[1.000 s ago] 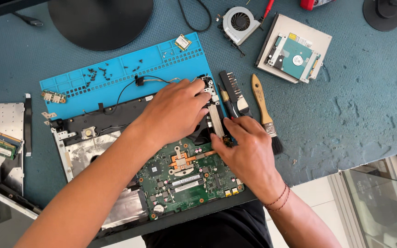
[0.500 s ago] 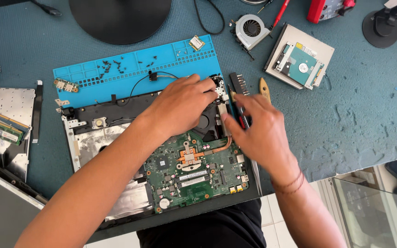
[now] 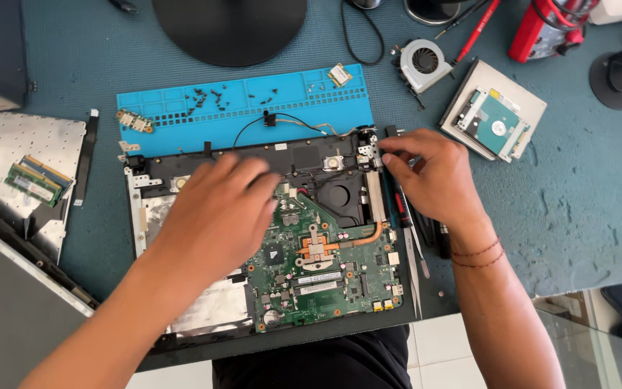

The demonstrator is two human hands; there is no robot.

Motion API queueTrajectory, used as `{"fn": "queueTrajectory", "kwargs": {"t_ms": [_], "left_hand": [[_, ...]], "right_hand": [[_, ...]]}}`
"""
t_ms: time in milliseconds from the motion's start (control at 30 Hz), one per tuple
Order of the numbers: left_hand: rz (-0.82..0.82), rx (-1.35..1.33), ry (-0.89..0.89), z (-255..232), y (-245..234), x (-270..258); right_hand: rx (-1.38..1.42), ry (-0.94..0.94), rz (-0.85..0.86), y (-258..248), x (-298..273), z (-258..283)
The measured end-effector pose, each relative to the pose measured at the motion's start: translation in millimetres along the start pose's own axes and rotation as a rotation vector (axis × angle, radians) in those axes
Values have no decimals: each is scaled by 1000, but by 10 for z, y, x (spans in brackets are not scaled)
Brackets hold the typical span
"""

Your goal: The person works on a disassembled laptop on a blue mat, handling the motherboard, a cooling fan, and a copper heat pipe. They connect a ribbon cable, position the fan over the motherboard, and then remove the fan and heat pipe.

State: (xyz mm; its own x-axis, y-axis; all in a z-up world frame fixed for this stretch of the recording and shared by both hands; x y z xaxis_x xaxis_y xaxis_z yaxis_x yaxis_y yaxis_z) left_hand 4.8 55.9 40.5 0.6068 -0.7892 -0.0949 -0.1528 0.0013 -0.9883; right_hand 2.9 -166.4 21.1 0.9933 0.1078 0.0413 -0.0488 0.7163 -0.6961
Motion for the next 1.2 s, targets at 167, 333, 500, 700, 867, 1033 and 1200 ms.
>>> {"fn": "queueTrajectory", "kwargs": {"t_ms": [167, 333, 500, 700, 867, 1033, 1200], "left_hand": [[72, -297, -310, 46, 189, -769], [226, -544, -330, -207, 670, -1156], [198, -556, -249, -276, 733, -1234], [126, -423, -232, -333, 624, -1252], [91, -423, -216, -354, 525, -1246], [25, -495, -189, -315, 492, -1237], [60, -498, -146, -315, 509, -1252]], "right_hand": [[-146, -41, 94, -28, -77, 372], [-222, 66, 170, 44, -388, 632], [-304, -99, 257, 375, -605, 738], [-409, -132, 255, 455, -561, 830], [-518, -142, 346, 535, -606, 765], [-486, -178, 274, 540, -640, 758], [-422, -210, 261, 536, -659, 784]]}}
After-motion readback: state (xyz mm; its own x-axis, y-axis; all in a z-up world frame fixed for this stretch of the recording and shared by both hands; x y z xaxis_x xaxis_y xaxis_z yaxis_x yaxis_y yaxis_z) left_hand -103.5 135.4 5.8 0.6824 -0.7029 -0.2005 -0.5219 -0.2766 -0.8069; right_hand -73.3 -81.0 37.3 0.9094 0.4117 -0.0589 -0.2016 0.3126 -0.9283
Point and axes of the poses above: each hand's wrist, its own x-axis towards the middle knuckle, its own y-axis out of the palm, z = x × y, the point moved 10 cm from there along x, towards the middle knuckle, and after that the axes turned 15 degrees about z, right-handed, at the moved point
